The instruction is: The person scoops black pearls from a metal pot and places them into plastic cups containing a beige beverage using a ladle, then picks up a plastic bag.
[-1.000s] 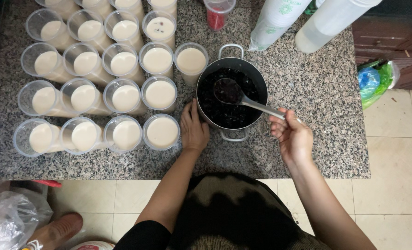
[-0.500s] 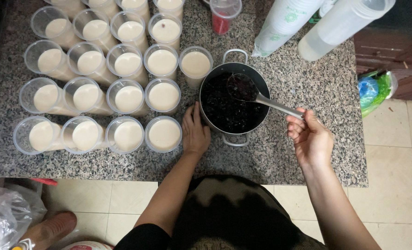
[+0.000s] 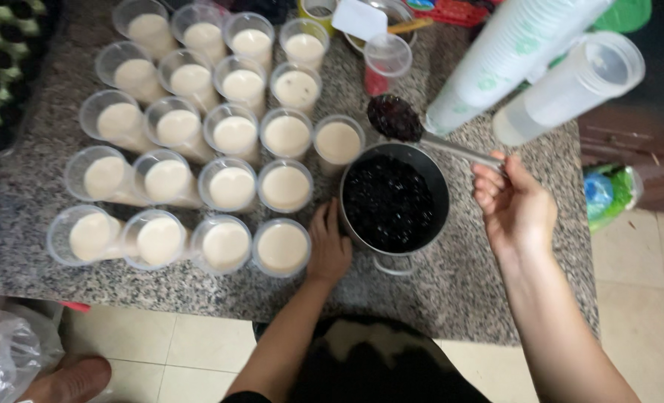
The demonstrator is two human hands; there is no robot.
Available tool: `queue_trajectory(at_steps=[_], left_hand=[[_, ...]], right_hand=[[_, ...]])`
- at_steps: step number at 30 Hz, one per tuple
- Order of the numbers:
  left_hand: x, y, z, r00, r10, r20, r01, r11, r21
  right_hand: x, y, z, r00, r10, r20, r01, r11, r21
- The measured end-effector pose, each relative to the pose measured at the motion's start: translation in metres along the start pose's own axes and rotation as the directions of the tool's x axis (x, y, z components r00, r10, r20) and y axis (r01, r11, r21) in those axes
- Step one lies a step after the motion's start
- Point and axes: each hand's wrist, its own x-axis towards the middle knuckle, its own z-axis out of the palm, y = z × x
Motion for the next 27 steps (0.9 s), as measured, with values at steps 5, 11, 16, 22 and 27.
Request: queue_trajectory(at_steps=[5,11,16,22,27], left_hand=[[-0.001,-0.003,0.006,1.000,0.004,0.006,-0.004,0.997,-0.082],[0.000,-0.010,0.013,0.999,0.039,-0.028,-0.040,0.997,-0.071],[0.003,-0.010,0.015,0.999,0.026,-0.036,-0.029,0.995,-0.099],[0.002,-0.007,0.010,0.998,0.039,-0.046,-0.043,0.995,-0.086],[0.003,-0.004,0.005,0.997,0.052,-0.062,-0.056,0.996,-0.067]], right_hand=[[0.056,0.015,0.059,1.000,-0.001,0.021,0.000,0.998,0.070],[0.138,0.058,0.118,0.990,-0.028,0.136,0.004,0.985,0.170],[0.175,0.094,0.158,0.981,-0.080,0.177,0.051,0.985,0.166],[0.169,0.115,0.182,0.905,-0.319,0.280,0.359,0.927,-0.105],[0.147,0.118,0.181,0.734,-0.467,0.493,0.632,0.737,-0.241]])
